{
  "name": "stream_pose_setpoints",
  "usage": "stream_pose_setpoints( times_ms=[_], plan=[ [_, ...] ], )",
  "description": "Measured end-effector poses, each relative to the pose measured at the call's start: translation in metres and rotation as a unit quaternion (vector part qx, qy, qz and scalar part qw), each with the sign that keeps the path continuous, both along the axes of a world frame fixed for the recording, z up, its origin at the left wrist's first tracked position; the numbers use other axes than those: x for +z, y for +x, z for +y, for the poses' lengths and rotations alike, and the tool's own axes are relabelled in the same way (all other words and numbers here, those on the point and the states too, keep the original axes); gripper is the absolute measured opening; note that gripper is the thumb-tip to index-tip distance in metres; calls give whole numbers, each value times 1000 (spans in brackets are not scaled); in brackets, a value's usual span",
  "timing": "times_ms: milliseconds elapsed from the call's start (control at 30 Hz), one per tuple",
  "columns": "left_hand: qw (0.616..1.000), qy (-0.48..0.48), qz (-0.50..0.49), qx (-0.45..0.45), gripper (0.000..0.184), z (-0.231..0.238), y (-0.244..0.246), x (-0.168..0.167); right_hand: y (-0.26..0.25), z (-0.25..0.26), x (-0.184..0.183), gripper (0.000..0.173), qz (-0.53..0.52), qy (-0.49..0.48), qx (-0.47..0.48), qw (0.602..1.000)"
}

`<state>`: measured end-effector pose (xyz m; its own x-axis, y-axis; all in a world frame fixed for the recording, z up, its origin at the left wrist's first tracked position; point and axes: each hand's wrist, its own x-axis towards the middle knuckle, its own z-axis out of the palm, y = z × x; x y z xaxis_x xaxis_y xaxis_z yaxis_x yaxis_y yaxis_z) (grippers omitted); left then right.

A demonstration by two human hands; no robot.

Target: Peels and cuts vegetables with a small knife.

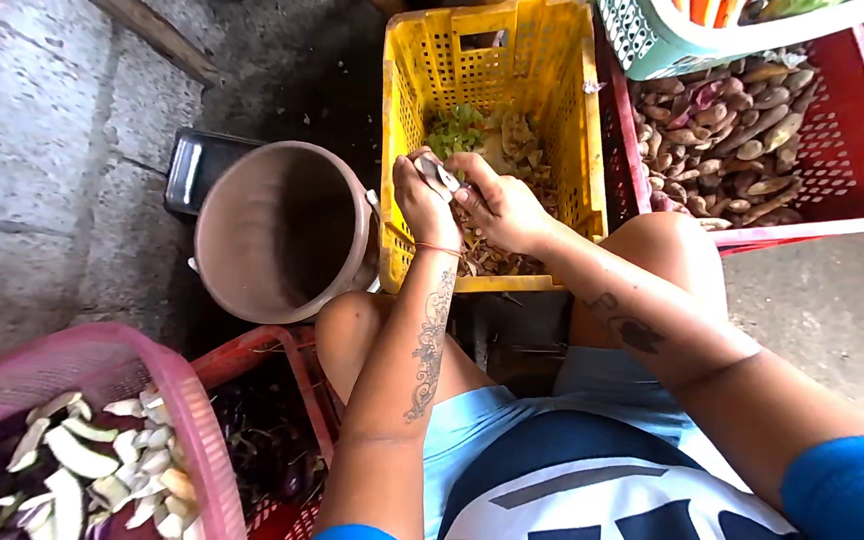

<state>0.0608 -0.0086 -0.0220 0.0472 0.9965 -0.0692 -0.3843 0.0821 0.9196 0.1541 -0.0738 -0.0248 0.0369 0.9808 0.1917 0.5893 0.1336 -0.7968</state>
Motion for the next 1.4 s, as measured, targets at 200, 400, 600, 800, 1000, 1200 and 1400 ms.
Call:
stream_pose_setpoints(
  times_ms=[200,400,600,800,1000,1200,1400],
  plan=[
    [984,-106,-85,-113,49,4,-6,12,11,2,2,33,288,-37,22,957],
    [980,-97,-104,-139,58,11,-13,14,16,0,0,49,179,-69,-25,981],
    [978,-66,-93,-172,44,14,-18,11,16,-6,4,52,48,-5,41,998],
    [984,-42,-72,-157,46,14,-16,11,16,-9,10,58,-34,-10,53,998],
    [994,9,-25,-107,45,13,-12,7,16,-7,5,56,-58,11,46,997],
    [995,30,-24,-93,45,11,-10,6,11,-6,2,52,-72,15,25,997],
    [993,81,11,-80,43,11,-9,-1,12,-2,-1,45,-20,43,14,999]
  ],
)
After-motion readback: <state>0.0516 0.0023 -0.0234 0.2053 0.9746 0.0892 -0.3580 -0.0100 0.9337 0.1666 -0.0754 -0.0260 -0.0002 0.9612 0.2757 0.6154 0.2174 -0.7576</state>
